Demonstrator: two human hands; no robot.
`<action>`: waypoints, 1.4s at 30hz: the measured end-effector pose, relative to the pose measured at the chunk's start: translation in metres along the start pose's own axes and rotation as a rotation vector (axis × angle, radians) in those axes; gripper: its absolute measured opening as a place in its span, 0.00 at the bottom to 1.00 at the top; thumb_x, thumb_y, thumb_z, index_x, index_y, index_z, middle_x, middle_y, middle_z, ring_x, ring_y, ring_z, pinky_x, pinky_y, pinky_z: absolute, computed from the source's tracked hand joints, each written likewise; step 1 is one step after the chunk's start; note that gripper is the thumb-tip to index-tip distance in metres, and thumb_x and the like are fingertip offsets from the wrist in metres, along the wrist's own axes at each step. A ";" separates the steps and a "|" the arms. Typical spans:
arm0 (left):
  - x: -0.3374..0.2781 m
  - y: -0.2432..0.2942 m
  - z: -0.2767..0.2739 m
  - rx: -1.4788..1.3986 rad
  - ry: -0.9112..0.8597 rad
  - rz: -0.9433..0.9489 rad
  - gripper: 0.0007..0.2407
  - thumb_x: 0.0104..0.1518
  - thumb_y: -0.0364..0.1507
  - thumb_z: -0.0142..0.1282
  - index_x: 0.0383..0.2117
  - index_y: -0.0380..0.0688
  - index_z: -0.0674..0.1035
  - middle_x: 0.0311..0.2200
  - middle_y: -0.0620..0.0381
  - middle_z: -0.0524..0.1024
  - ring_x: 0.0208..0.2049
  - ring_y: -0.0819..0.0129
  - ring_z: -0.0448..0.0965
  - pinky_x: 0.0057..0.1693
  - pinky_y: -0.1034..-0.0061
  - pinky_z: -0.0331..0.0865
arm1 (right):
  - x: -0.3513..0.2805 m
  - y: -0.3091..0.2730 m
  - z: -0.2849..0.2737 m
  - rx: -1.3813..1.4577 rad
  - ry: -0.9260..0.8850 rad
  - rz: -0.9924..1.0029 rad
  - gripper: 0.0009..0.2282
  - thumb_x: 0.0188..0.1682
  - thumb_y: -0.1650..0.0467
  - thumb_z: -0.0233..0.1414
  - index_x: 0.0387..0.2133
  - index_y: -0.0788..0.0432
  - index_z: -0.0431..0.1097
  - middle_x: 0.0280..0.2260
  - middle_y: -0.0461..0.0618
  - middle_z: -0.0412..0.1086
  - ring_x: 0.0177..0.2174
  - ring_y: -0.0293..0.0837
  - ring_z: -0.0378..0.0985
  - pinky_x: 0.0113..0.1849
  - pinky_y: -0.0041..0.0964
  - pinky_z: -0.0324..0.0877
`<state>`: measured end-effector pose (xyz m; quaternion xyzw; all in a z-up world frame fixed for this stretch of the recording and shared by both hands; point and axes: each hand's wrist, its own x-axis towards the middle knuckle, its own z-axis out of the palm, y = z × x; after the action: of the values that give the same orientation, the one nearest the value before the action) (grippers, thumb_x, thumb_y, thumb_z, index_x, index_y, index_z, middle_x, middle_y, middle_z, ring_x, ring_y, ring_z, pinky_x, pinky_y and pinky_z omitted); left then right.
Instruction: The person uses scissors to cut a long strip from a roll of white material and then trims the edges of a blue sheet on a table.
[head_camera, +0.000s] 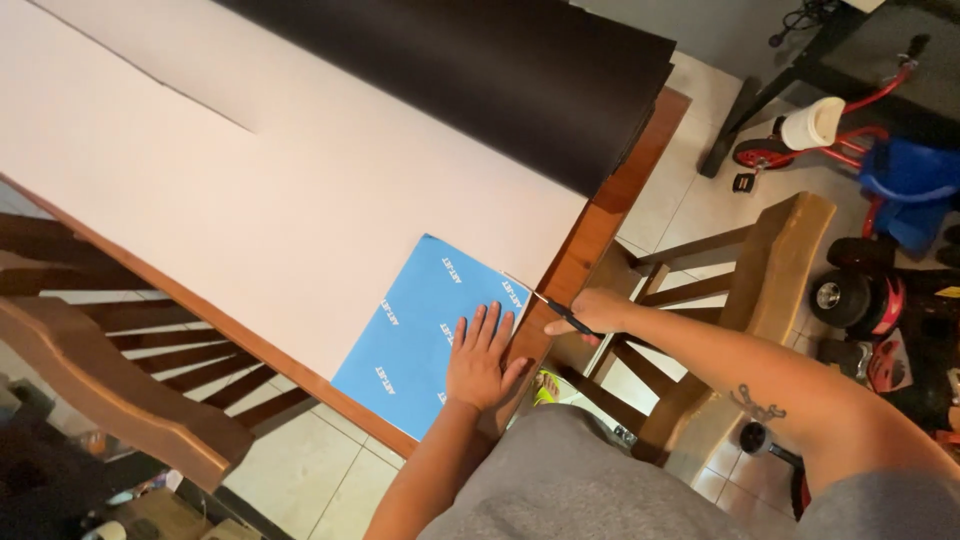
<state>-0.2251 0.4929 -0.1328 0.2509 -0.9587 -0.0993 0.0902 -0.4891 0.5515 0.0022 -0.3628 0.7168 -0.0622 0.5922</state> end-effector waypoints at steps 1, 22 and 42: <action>0.000 0.000 0.000 -0.003 -0.002 0.003 0.33 0.62 0.56 0.36 0.72 0.60 0.55 0.73 0.57 0.51 0.73 0.56 0.48 0.74 0.52 0.37 | 0.005 0.005 0.001 0.003 0.001 0.004 0.21 0.38 0.54 0.63 0.19 0.63 0.75 0.17 0.55 0.75 0.19 0.43 0.80 0.30 0.32 0.75; -0.001 -0.004 0.002 -0.042 0.049 0.003 0.32 0.63 0.55 0.37 0.73 0.61 0.55 0.73 0.55 0.51 0.73 0.56 0.48 0.73 0.51 0.36 | 0.015 -0.015 0.004 0.004 0.074 0.017 0.11 0.41 0.66 0.56 0.14 0.62 0.74 0.13 0.52 0.73 0.14 0.43 0.78 0.23 0.31 0.72; -0.002 -0.005 0.002 -0.048 0.062 0.011 0.32 0.63 0.55 0.37 0.73 0.61 0.54 0.73 0.55 0.50 0.73 0.57 0.48 0.73 0.51 0.36 | 0.018 -0.042 0.003 0.004 0.101 0.028 0.09 0.38 0.68 0.59 0.13 0.60 0.74 0.13 0.51 0.73 0.13 0.41 0.77 0.22 0.31 0.72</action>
<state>-0.2215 0.4898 -0.1358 0.2462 -0.9542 -0.1140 0.1263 -0.4683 0.5112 0.0080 -0.3479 0.7509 -0.0734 0.5565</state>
